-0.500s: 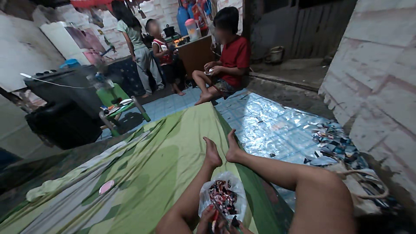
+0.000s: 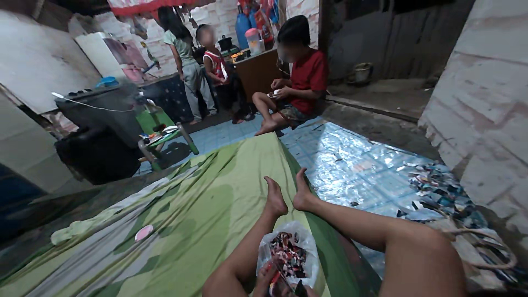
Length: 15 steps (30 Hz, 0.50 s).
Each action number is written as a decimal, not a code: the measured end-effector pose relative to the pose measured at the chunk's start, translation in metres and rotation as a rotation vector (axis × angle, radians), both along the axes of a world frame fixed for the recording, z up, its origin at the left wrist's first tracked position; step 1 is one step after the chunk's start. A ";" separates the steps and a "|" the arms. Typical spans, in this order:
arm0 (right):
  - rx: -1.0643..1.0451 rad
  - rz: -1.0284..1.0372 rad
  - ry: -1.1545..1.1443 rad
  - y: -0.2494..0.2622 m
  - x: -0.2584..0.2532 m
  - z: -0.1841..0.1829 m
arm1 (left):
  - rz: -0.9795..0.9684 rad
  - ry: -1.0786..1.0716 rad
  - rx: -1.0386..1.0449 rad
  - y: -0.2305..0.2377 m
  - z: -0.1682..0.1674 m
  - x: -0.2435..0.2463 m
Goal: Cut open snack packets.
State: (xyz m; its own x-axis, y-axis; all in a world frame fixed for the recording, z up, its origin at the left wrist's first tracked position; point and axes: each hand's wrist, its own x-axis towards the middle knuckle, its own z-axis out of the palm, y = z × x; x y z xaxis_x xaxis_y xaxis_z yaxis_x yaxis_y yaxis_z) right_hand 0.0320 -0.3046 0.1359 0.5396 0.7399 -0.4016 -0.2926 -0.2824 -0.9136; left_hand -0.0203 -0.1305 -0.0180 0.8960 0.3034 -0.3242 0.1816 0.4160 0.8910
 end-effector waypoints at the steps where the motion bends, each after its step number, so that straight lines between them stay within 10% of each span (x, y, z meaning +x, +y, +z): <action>1: 0.151 -0.051 0.024 0.003 0.007 -0.025 | -0.008 -0.002 -0.006 0.000 0.000 -0.001; 7: 0.189 -0.132 0.057 0.008 0.008 -0.022 | 0.087 0.441 0.105 -0.027 0.068 0.011; 10: 0.168 -0.086 0.024 0.008 0.007 -0.021 | -0.049 0.024 0.012 -0.001 0.000 -0.004; 15: 0.168 -0.067 0.035 0.007 0.007 -0.024 | -0.051 0.040 -0.056 0.000 -0.001 -0.003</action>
State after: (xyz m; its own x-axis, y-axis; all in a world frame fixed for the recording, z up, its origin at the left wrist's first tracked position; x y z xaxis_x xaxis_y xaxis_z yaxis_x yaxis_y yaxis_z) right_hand 0.0392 -0.2973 0.1121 0.5779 0.7609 -0.2951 -0.3380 -0.1060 -0.9352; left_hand -0.0238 -0.1300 -0.0193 0.8959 0.2380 -0.3751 0.2385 0.4547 0.8581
